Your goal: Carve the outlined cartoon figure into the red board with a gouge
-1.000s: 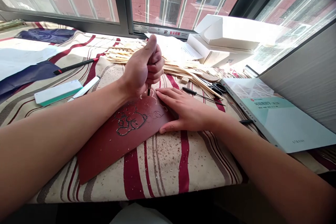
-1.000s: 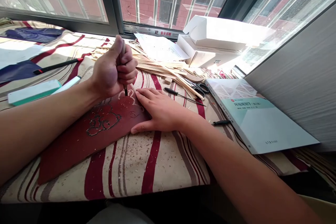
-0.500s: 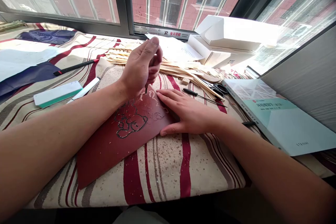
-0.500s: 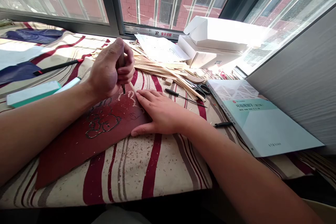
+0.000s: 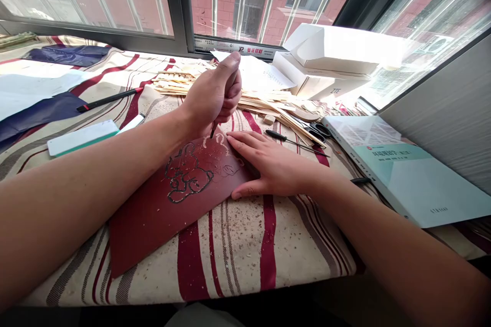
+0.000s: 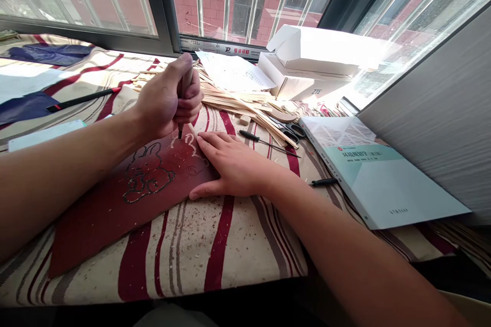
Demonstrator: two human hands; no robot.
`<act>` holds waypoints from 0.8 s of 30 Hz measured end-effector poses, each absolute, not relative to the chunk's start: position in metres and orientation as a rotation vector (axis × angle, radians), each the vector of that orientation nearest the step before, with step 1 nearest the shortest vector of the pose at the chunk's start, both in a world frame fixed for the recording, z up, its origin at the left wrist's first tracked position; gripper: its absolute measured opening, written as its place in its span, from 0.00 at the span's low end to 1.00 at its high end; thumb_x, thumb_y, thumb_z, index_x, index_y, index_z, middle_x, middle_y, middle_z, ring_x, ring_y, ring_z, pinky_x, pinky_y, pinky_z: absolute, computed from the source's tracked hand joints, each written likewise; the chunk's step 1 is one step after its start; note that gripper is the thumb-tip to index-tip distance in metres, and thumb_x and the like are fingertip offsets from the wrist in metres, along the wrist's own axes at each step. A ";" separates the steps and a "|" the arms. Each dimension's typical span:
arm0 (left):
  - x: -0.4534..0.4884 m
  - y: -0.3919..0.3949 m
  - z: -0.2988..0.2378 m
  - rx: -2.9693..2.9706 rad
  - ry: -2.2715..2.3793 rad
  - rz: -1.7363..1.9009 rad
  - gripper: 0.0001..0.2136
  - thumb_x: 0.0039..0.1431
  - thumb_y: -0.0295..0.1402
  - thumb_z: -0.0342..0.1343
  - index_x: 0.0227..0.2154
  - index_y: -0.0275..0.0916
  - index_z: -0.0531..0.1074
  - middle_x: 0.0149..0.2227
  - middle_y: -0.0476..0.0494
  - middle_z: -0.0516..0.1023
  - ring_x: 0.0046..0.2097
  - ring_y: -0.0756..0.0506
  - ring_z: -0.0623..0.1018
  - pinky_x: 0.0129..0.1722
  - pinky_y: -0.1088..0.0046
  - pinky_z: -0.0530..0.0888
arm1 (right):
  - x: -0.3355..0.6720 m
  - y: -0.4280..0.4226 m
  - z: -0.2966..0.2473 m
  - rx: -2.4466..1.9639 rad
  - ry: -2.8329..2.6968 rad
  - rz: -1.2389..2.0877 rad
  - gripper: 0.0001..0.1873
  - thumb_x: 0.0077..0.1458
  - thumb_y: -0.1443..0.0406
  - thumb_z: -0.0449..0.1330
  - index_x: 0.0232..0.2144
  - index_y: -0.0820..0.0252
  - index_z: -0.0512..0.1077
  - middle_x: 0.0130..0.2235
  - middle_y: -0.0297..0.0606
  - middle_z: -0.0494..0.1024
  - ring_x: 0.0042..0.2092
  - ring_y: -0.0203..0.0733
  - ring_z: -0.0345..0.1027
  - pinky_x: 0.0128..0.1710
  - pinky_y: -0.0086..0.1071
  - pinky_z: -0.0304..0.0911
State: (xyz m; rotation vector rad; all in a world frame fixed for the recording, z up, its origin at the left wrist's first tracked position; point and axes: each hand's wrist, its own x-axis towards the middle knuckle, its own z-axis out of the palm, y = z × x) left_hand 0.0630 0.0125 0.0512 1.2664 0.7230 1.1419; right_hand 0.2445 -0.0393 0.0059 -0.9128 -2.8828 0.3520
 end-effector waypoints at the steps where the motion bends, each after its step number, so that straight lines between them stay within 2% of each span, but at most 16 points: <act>1: 0.064 0.014 0.054 1.259 0.746 1.171 0.27 0.74 0.34 0.38 0.15 0.40 0.58 0.13 0.54 0.49 0.15 0.55 0.48 0.13 0.78 0.46 | 0.245 -0.039 0.006 -0.920 -2.882 0.357 0.64 0.57 0.32 0.60 0.75 0.76 0.53 0.75 0.67 0.57 0.76 0.69 0.51 0.73 0.65 0.54; 5: 0.065 0.018 0.066 1.262 0.808 1.137 0.24 0.68 0.29 0.40 0.13 0.41 0.55 0.13 0.53 0.49 0.14 0.55 0.47 0.12 0.78 0.44 | 0.245 -0.039 0.007 -0.918 -2.881 0.366 0.64 0.57 0.32 0.60 0.75 0.77 0.53 0.75 0.68 0.56 0.75 0.71 0.52 0.73 0.65 0.54; 11: 0.061 0.019 0.064 1.306 0.707 0.991 0.28 0.77 0.38 0.39 0.16 0.41 0.53 0.15 0.56 0.46 0.16 0.56 0.45 0.15 0.80 0.44 | 0.244 -0.040 0.005 -0.916 -2.890 0.345 0.65 0.57 0.34 0.62 0.74 0.82 0.52 0.75 0.69 0.56 0.75 0.71 0.51 0.73 0.64 0.55; 15: 0.061 0.020 0.058 1.293 0.784 1.141 0.25 0.77 0.39 0.42 0.19 0.42 0.53 0.17 0.56 0.46 0.18 0.55 0.45 0.16 0.78 0.43 | 0.244 -0.040 0.005 -0.917 -2.890 0.352 0.66 0.57 0.34 0.62 0.75 0.82 0.51 0.75 0.68 0.55 0.76 0.70 0.50 0.74 0.63 0.54; 19: 0.071 0.016 0.052 1.239 0.966 1.474 0.25 0.79 0.40 0.41 0.20 0.43 0.51 0.19 0.55 0.46 0.20 0.54 0.47 0.17 0.76 0.48 | 0.245 -0.038 0.003 -0.929 -2.892 0.372 0.66 0.58 0.34 0.61 0.75 0.81 0.50 0.76 0.68 0.54 0.76 0.70 0.50 0.75 0.62 0.52; 24: 0.081 0.011 0.048 1.269 1.022 1.691 0.27 0.79 0.41 0.42 0.20 0.43 0.50 0.22 0.52 0.50 0.21 0.53 0.51 0.18 0.72 0.48 | 0.246 -0.036 0.000 -0.894 -2.881 0.369 0.65 0.58 0.32 0.59 0.75 0.79 0.51 0.76 0.67 0.54 0.76 0.70 0.50 0.75 0.64 0.52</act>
